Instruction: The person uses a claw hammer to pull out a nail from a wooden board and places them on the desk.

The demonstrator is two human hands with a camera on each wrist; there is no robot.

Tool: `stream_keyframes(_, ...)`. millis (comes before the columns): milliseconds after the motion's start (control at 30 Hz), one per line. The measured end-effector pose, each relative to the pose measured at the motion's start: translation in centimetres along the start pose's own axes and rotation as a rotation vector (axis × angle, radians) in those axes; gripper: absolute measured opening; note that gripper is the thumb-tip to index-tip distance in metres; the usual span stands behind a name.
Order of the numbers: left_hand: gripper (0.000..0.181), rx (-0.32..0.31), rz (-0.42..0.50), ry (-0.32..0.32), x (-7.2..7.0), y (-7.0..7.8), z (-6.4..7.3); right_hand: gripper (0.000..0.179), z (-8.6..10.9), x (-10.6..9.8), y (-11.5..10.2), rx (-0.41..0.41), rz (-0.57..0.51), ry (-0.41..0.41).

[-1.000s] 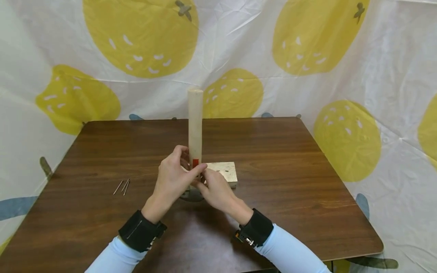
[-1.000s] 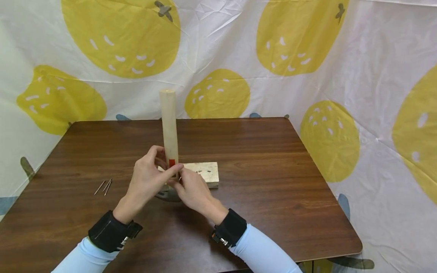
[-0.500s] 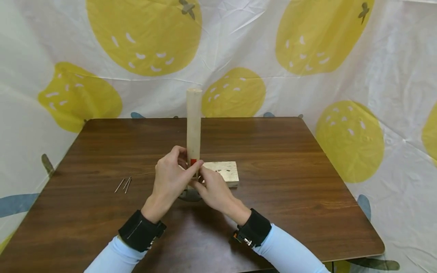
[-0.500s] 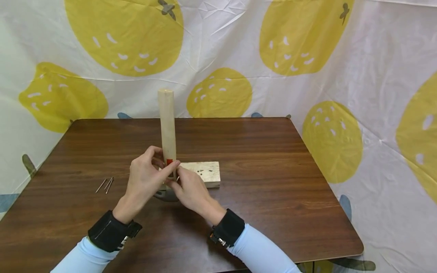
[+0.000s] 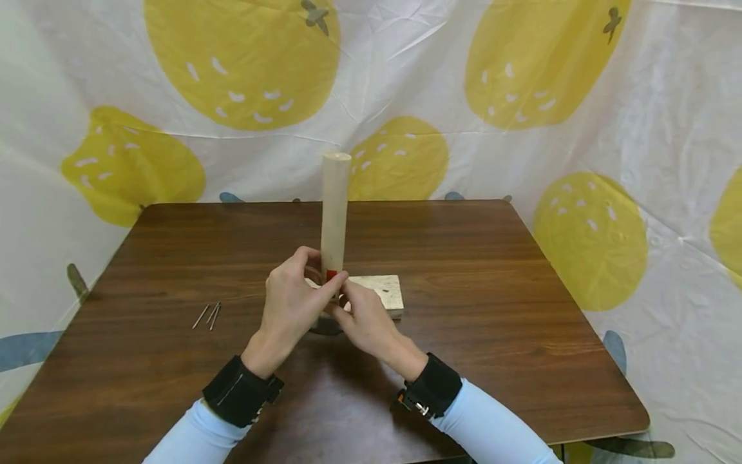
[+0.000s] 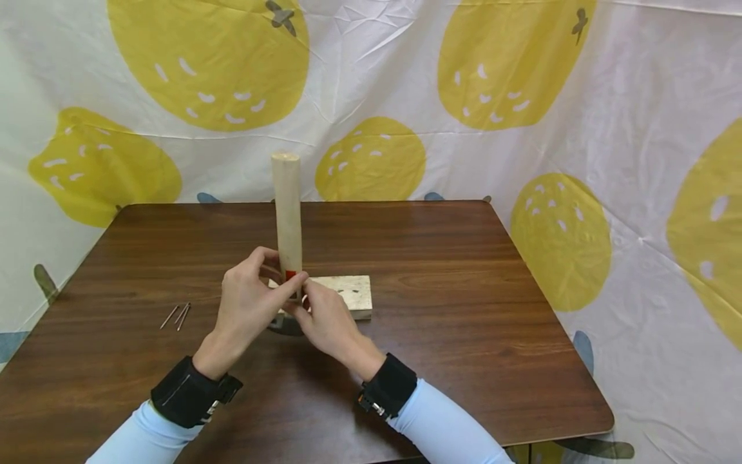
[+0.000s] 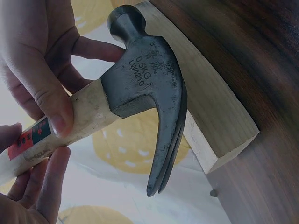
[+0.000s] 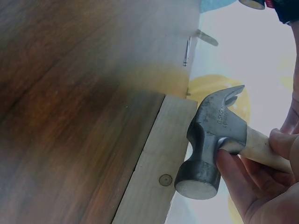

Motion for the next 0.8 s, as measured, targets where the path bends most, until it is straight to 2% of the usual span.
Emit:
stream_keyframes(300,0.038,0.004,0.006,-0.019,0.2,0.1,-0.1,0.022,0.1,-0.1,-0.1,0.002,0.035,-0.016)
stream_keyframes(500,0.036,0.009,0.064,-0.032,0.3,0.2,-0.3,0.024,0.2,-0.5,-0.1,-0.001,0.082,-0.015)
stream_keyframes(667,0.034,0.021,0.136,-0.069,0.3,0.0,-0.5,0.026,0.0,-1.0,-0.2,-0.025,-0.012,-0.038)
stream_keyframes(800,0.032,0.058,0.193,-0.138,0.3,-0.2,-0.5,0.029,-0.2,-1.3,-0.2,-0.026,-0.114,-0.082)
Point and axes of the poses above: each hand's wrist, its own z-axis away from the middle knuckle, its own x-axis out of the palm, y = z × x, the point moved 6 cm from there along -z, towards the middle knuckle, and after that the axes turned 5 degrees about -z, right-handed, at the moved point
